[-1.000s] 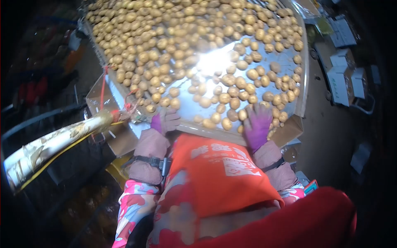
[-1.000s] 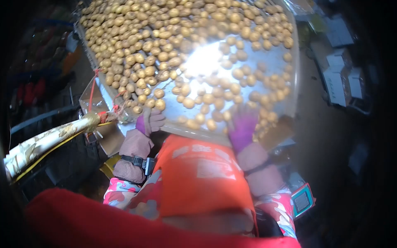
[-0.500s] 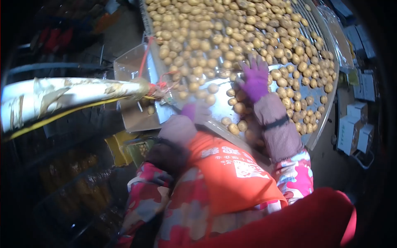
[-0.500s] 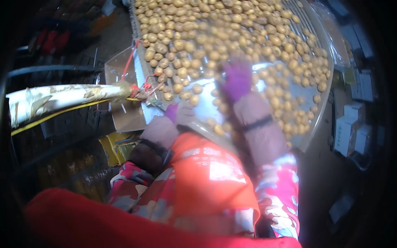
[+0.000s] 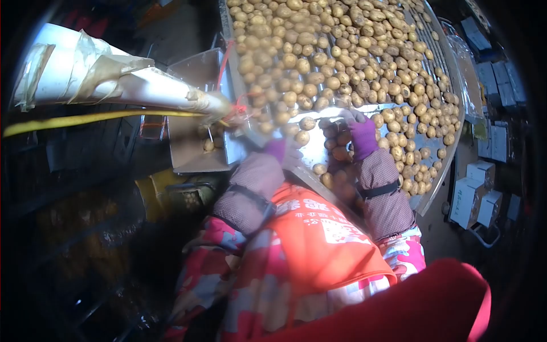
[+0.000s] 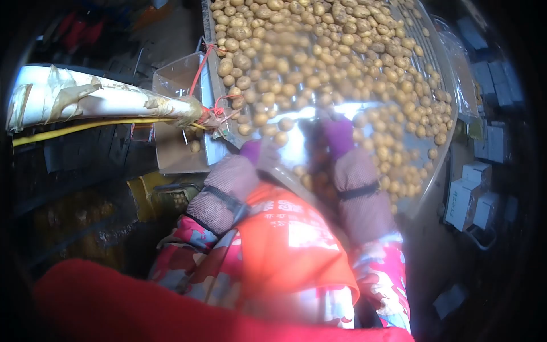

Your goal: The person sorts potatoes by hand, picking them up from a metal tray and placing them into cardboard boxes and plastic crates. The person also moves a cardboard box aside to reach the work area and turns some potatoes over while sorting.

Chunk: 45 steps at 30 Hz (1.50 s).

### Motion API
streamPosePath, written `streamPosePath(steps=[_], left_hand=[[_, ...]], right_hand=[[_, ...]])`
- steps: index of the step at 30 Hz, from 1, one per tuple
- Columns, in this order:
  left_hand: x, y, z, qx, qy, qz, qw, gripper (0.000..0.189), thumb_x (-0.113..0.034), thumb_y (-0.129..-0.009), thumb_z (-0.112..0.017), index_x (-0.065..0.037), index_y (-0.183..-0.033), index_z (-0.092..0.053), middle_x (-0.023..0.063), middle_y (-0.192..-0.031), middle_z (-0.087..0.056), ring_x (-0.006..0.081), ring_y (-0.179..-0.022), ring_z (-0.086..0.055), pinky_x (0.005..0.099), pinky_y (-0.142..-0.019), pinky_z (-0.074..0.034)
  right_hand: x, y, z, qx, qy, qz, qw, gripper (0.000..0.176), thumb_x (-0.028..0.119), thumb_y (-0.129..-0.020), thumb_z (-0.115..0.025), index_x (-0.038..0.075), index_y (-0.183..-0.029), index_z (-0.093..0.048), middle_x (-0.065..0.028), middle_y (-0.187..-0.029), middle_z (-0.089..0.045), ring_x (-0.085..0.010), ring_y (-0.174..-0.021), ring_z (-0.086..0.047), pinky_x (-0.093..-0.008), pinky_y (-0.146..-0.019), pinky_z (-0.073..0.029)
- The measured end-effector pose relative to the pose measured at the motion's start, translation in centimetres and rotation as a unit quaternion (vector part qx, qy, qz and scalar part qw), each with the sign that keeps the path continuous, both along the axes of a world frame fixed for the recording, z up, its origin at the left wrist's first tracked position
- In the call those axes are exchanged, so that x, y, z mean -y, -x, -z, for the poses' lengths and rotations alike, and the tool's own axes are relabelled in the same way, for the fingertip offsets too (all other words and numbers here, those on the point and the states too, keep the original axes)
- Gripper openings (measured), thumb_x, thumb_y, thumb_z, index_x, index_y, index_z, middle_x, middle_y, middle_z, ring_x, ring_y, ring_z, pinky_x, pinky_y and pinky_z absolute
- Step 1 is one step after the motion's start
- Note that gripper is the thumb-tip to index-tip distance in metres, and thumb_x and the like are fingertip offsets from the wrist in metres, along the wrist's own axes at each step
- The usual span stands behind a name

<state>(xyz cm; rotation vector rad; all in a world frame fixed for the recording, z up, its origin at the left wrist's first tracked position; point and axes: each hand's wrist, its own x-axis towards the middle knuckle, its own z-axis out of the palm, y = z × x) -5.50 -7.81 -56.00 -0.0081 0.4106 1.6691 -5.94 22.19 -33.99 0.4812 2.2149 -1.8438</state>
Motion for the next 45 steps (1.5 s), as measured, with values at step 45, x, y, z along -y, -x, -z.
streamPosePath(steps=[45], left_hand=[[-3.5, 0.0, -17.9, -0.194, 0.508, 0.012, 0.839, 0.064, -0.057, -0.099, -0.036, -0.002, -0.123, -0.057, 0.0144, -0.108, -0.07, 0.0243, -0.083, -0.068, 0.034, -0.065, -0.052]], right_hand=[[-16.2, -34.1, 4.4, 0.181, -0.65, 0.039, 0.737, 0.045, 0.024, -0.083, -0.065, 0.017, -0.128, -0.061, -0.0126, -0.145, -0.047, -0.0337, -0.135, -0.041, -0.0482, -0.109, -0.034]])
